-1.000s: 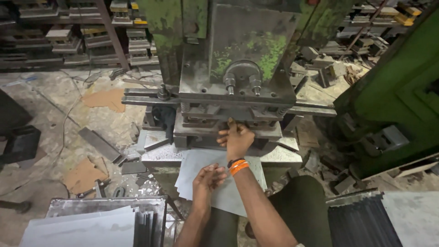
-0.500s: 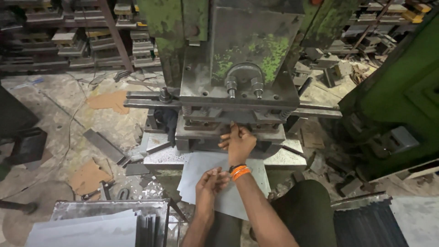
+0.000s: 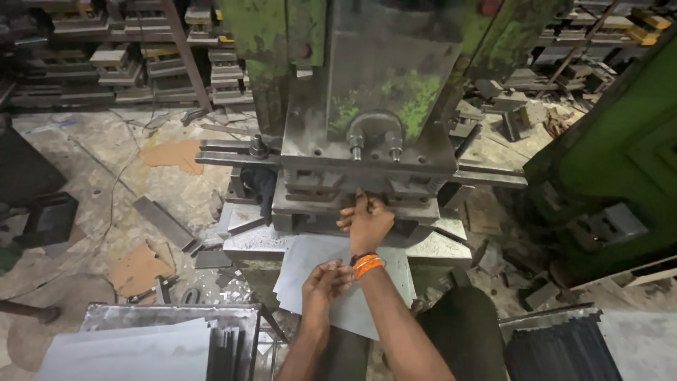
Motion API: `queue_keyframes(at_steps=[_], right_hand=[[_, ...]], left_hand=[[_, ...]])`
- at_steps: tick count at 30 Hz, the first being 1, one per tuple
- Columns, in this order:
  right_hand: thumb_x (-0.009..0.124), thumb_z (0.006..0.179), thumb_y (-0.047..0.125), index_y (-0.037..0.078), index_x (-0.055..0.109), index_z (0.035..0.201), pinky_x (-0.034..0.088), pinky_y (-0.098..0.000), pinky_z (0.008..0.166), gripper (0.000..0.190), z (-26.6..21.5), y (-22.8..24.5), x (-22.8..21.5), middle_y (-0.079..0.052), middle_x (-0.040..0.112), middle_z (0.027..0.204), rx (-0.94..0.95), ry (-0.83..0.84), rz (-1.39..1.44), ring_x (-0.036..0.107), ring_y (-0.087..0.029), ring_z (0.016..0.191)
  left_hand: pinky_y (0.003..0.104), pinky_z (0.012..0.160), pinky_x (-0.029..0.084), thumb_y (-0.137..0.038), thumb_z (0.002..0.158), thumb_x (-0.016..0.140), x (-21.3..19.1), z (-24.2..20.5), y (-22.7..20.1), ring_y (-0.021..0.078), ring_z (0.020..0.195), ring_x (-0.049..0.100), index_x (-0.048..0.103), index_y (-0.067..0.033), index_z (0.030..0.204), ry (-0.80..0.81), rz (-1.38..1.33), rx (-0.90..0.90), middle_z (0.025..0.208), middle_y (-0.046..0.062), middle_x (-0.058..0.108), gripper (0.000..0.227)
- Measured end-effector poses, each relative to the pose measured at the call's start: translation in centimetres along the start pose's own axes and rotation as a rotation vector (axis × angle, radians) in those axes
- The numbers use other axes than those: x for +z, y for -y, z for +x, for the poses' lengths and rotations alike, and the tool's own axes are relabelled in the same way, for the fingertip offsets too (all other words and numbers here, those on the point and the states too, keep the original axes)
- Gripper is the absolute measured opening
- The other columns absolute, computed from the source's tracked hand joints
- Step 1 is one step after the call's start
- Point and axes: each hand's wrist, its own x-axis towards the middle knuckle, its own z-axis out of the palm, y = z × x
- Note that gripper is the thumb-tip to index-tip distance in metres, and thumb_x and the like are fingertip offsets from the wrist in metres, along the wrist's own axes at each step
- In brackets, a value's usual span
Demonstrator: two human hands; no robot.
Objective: Positioning metal sheets into an industrial stamping machine and stacking the processed sheets.
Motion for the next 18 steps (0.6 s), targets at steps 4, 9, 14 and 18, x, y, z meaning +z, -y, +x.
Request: queue_keyframes(at_steps=[4, 9, 14, 18], right_hand=[[0.062, 0.099, 0.011, -0.008, 0.064, 0.082, 0.044, -0.0288, 0.031, 0.026, -0.3, 0.1, 0.1, -0.015, 0.069, 0.058, -0.062, -0.006, -0.033, 0.058, -0.022, 0.033], [0.054, 0.099, 0.01, -0.003, 0.059, 0.095, 0.039, -0.0298, 0.031, 0.014, 2.3, -2.3, -0.1, -0.017, 0.07, 0.063, 0.083, 0.019, 0.044, 0.056, -0.022, 0.036], [0.059, 0.093, 0.003, 0.0, 0.067, 0.079, 0.038, -0.0261, 0.033, 0.017, 4.8, -1.8, 0.0, -0.012, 0.07, 0.064, 0.304, 0.013, 0.176, 0.059, -0.018, 0.041], [0.062, 0.088, 0.007, 0.004, 0.067, 0.083, 0.051, -0.0283, 0.039, 0.008, 0.0, -2.1, -2.2, -0.013, 0.066, 0.063, 0.147, -0.021, 0.05, 0.065, -0.021, 0.046]], left_hand=[[0.031, 0.078, 0.049, -0.015, 0.098, 0.058, -0.3, 0.3, 0.5, 0.0227, 0.086, 0.068, 0.066, 0.0056, 0.121, 0.013, -0.008, 0.024, 0.103, 0.018, 0.074, 0.032], [0.032, 0.081, 0.049, -0.012, 0.101, 0.054, -0.5, -1.2, -1.6, 0.0226, 0.088, 0.069, 0.065, 0.0029, 0.123, 0.016, -0.003, 0.024, 0.108, 0.016, 0.074, 0.029], [0.035, 0.088, 0.053, -0.019, 0.1, 0.058, -2.4, -3.9, -7.8, 0.0205, 0.092, 0.071, 0.07, -0.0029, 0.121, -0.099, 0.146, 0.044, 0.11, 0.012, 0.077, 0.028], [0.043, 0.087, 0.058, -0.021, 0.092, 0.071, -8.6, -5.6, -12.9, 0.0329, 0.093, 0.077, 0.073, -0.0015, 0.119, -0.192, 0.306, 0.385, 0.104, 0.021, 0.078, 0.033]])
